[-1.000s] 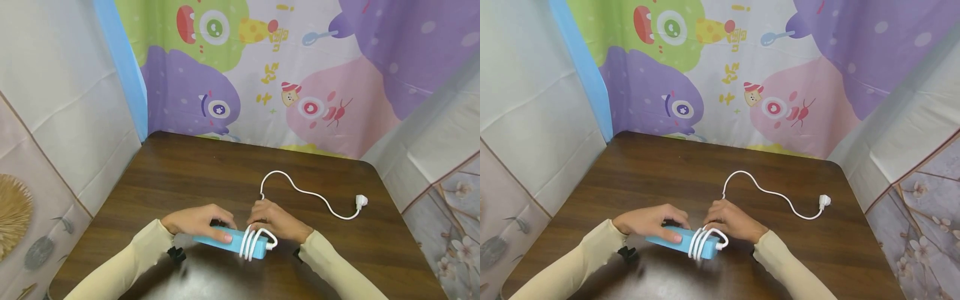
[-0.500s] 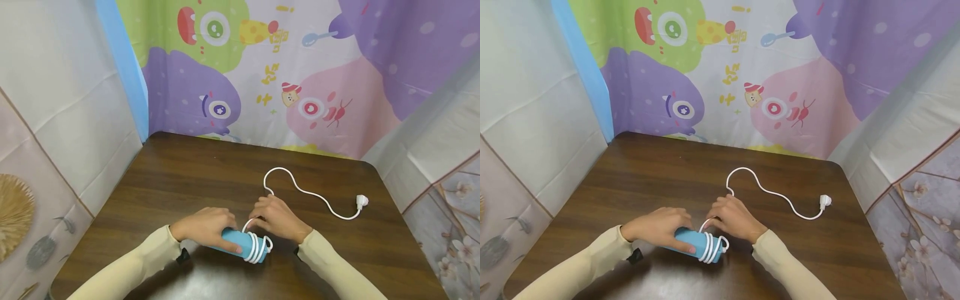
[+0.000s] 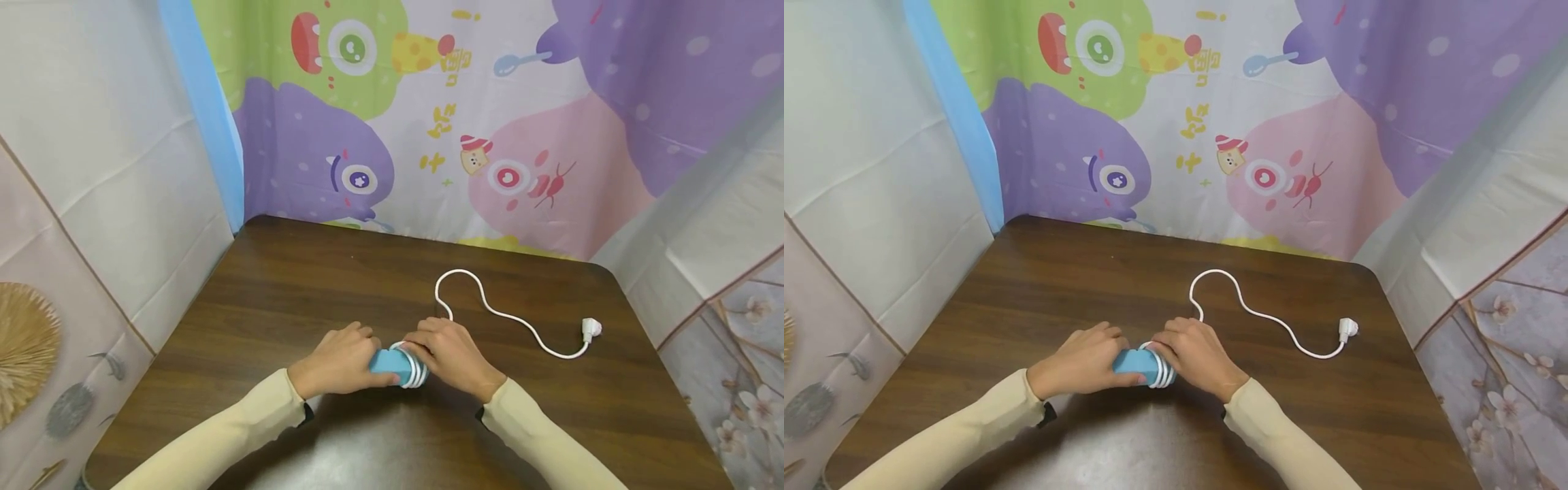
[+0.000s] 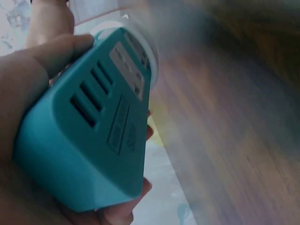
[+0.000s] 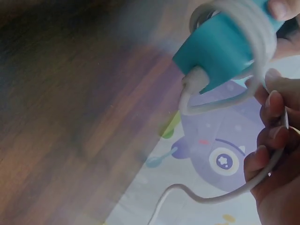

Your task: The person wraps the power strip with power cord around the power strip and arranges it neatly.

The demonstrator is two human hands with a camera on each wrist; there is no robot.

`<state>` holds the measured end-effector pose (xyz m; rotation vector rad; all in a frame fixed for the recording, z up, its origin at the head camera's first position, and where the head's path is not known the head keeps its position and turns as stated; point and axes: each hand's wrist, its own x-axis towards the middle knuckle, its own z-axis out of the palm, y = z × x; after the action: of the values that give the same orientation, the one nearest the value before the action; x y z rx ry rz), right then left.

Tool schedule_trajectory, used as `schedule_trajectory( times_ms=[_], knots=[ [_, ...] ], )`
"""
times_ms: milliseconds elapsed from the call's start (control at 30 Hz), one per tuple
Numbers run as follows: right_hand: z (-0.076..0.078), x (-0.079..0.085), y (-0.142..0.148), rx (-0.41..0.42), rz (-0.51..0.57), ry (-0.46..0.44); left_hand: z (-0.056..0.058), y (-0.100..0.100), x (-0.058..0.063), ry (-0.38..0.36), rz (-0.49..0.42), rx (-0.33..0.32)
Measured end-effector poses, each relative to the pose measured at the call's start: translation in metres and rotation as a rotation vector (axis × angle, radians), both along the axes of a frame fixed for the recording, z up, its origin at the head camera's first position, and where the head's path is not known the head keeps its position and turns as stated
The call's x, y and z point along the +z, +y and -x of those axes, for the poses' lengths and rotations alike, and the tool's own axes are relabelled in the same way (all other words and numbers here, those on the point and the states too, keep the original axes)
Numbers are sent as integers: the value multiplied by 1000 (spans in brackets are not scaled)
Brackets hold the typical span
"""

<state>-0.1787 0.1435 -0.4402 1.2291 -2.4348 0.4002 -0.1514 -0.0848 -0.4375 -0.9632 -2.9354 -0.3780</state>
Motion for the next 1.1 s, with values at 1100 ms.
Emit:
schedule_trajectory(
  times_ms=[1100],
  knots=[
    [-8, -3, 13, 29, 377, -319, 35, -25, 6, 27, -533, 444]
  ],
)
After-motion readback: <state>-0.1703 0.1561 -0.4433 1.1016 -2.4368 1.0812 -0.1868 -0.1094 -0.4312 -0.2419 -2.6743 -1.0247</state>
